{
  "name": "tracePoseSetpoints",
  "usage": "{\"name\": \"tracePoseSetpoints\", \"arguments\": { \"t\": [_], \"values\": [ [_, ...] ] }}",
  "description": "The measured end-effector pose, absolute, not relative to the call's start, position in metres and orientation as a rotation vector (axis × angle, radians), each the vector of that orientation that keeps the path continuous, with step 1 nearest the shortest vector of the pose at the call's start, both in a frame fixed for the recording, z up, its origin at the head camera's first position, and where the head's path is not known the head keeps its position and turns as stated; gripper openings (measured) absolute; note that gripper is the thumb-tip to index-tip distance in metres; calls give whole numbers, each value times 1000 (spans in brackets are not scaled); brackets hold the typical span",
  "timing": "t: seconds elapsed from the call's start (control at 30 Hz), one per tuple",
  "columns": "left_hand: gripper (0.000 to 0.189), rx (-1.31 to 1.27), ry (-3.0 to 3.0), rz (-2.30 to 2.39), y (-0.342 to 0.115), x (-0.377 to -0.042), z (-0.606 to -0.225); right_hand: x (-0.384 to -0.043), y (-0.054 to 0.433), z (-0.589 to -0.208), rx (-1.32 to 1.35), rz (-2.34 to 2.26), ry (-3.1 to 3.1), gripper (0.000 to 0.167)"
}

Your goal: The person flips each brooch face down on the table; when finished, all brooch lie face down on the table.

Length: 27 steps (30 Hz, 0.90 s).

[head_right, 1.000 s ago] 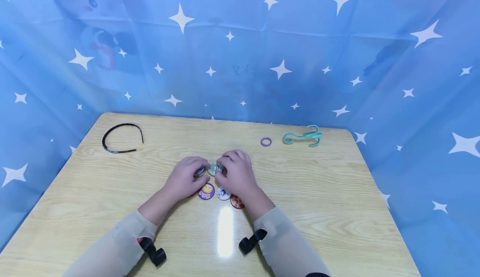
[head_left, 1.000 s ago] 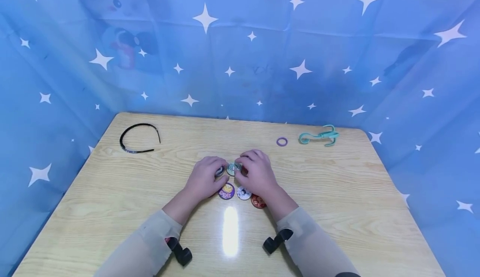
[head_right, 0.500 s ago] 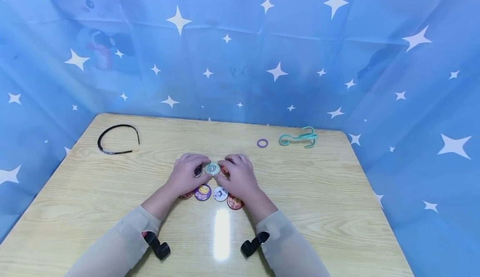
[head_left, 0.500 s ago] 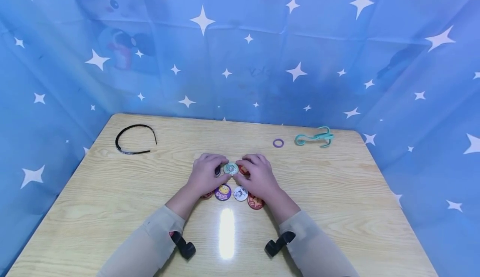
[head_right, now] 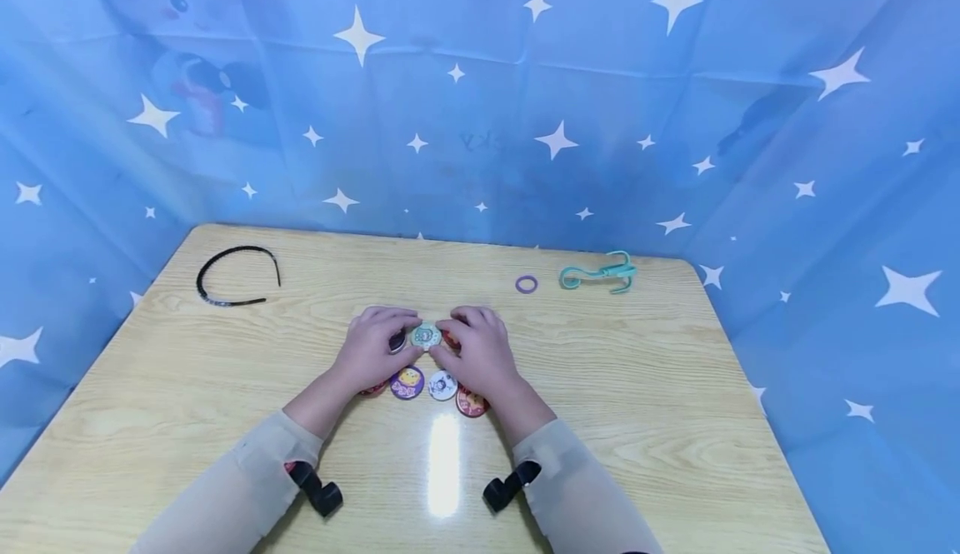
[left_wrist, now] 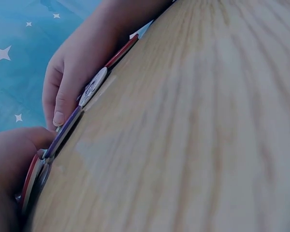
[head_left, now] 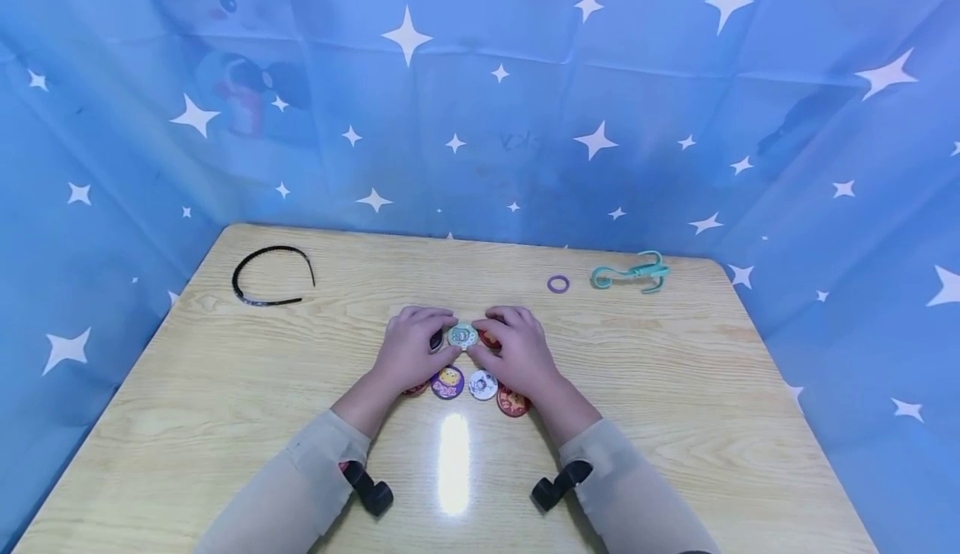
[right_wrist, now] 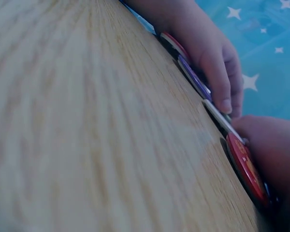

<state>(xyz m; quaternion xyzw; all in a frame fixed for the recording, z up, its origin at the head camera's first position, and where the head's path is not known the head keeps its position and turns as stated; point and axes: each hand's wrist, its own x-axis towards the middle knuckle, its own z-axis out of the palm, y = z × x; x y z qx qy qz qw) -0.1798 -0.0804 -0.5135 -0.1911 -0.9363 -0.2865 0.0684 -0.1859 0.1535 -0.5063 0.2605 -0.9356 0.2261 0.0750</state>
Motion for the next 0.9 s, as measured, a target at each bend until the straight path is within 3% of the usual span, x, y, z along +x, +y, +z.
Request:
{"name": "tracePoseSetpoints", "arguments": {
  "t": [0.9],
  "values": [
    [49, -587, -2815, -855, -81, -182, -517, -188, 149, -507, 788, 712, -2819, 40]
  ]
}}
